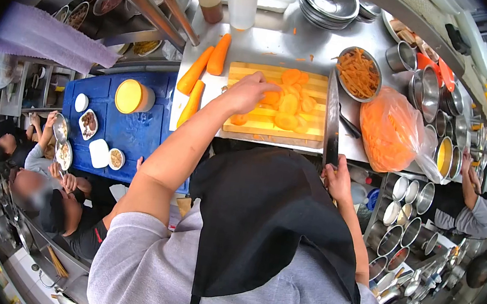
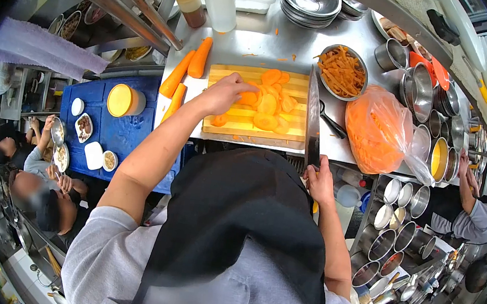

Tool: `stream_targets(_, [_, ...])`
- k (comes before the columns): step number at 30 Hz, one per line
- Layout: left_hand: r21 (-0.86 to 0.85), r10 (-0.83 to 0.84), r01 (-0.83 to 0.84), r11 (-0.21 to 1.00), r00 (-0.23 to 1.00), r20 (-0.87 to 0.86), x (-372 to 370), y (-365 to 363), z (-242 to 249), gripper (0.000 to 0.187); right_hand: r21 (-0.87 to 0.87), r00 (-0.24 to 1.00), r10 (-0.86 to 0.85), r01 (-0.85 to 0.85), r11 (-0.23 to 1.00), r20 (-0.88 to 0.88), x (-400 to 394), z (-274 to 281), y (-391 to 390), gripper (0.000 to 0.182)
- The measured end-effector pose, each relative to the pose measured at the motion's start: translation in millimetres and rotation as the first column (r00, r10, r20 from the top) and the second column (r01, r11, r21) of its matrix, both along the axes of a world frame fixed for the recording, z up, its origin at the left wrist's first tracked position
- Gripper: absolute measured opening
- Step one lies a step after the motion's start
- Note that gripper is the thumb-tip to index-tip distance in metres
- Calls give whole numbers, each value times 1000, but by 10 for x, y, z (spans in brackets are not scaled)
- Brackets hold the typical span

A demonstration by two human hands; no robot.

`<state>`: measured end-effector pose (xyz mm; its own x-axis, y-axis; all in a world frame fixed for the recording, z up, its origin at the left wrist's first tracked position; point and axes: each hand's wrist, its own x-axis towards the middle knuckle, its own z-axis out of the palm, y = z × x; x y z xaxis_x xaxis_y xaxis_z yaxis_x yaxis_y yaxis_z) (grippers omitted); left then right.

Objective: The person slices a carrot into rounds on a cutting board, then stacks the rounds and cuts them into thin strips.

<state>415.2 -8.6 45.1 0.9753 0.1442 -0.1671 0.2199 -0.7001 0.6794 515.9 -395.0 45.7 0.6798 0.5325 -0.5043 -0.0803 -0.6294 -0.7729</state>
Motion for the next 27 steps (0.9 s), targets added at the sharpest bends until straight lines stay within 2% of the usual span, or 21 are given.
stream_targets(6, [5,-1,1,1000,1000,26,167,14,-146,56,30,998,-48,49,998,-27,-31,-27,-65,27])
stream_targets(9, [-19,-8,7,1000,999,-33,161,32,-166,60,41,998,-64,64,997,-11,-53,-75,-147,26])
stream_targets(11, [19,-1,1,1000,1000,13,161,40,-165,60,36,997,-72,73,997,-16,-71,-115,-187,26])
stream_targets(15, [-26,36,-34,999,998,57,135,55,-116,58,9,998,-69,69,998,-7,-92,-170,-244,26])
stream_targets(18, [-29,-14,14,999,1000,1,125,75,-117,56,21,998,-58,58,998,38,-108,-162,-241,26])
stream_targets(20, [-66,60,-54,996,995,80,87,34,-115,55,35,998,-62,61,998,33,-96,-176,-240,26])
stream_targets(24, [-46,86,-82,996,993,81,115,35,-129,51,48,998,-64,64,997,7,-77,-211,-227,27])
stream_targets(26, [-15,68,-69,998,997,-41,118,52,-57,48,40,998,-60,59,997,11,-63,-202,-206,27])
stream_targets(27, [-14,69,-70,997,997,-42,103,57,-71,48,32,998,-56,55,998,15,-61,-190,-191,28])
